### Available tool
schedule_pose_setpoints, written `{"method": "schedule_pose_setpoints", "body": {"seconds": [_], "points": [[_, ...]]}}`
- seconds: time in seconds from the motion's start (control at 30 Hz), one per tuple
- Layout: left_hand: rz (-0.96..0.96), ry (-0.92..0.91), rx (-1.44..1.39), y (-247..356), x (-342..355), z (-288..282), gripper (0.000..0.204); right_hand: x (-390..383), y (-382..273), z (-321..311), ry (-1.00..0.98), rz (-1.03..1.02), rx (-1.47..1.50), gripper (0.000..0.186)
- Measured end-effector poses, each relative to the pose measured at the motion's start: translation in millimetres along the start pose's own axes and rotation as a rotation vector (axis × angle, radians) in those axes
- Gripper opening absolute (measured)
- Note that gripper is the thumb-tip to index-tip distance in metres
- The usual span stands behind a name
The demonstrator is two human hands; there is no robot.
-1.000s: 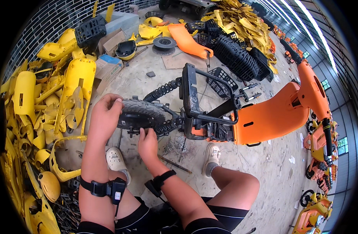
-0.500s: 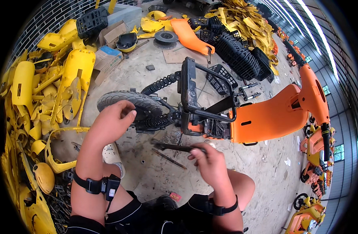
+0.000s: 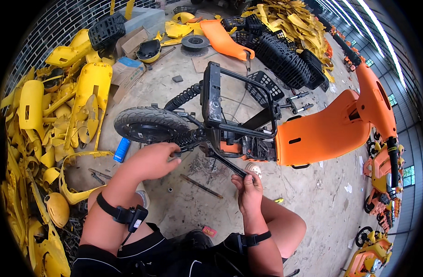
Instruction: The person is repairing a scooter by tightening bolts on the rear wheel assembly using a wrench. They repeatedly adjust the wheel and suspension components while working in a cluttered workshop.
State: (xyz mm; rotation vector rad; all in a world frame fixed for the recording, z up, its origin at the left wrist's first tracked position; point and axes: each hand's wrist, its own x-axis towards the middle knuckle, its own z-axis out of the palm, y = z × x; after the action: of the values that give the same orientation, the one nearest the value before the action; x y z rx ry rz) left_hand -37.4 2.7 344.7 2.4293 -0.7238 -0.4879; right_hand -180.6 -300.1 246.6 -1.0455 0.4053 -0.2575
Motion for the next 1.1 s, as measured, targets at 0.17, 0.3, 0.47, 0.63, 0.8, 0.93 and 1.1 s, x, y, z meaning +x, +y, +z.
{"method": "schedule_pose_setpoints", "body": {"seconds": [0.17,0.3,0.47,0.63,0.8,0.93,1.1], "points": [[-0.106,-0.117,-0.238,18.4,25.1,62.4,0.052,0.0,11.4,-7.9,0.028,0.013,0.054,0.033],[-0.195,0.062,-0.797,21.2,50.6,120.0,0.053,0.2,22.3,-3.7,0.032,0.026,0.131,0.031],[-0.403,0.047,-1.369,35.8,61.2,124.3,0.039,2.9,30.1,-9.4,0.021,0.080,0.210,0.029],[-0.312,0.212,-1.450,48.6,64.1,132.9,0.033,9.5,30.4,-16.5,-0.013,0.171,0.223,0.024],[-0.345,0.307,-1.408,49.5,66.0,137.7,0.029,14.3,48.8,-16.1,0.042,0.254,0.182,0.020],[-0.386,0.339,-1.323,47.0,70.1,138.1,0.027,24.3,61.7,-18.8,0.035,0.252,0.161,0.018],[-0.336,0.393,-1.168,38.0,74.2,144.5,0.027,25.9,76.8,-16.0,0.087,0.280,0.093,0.019]]}}
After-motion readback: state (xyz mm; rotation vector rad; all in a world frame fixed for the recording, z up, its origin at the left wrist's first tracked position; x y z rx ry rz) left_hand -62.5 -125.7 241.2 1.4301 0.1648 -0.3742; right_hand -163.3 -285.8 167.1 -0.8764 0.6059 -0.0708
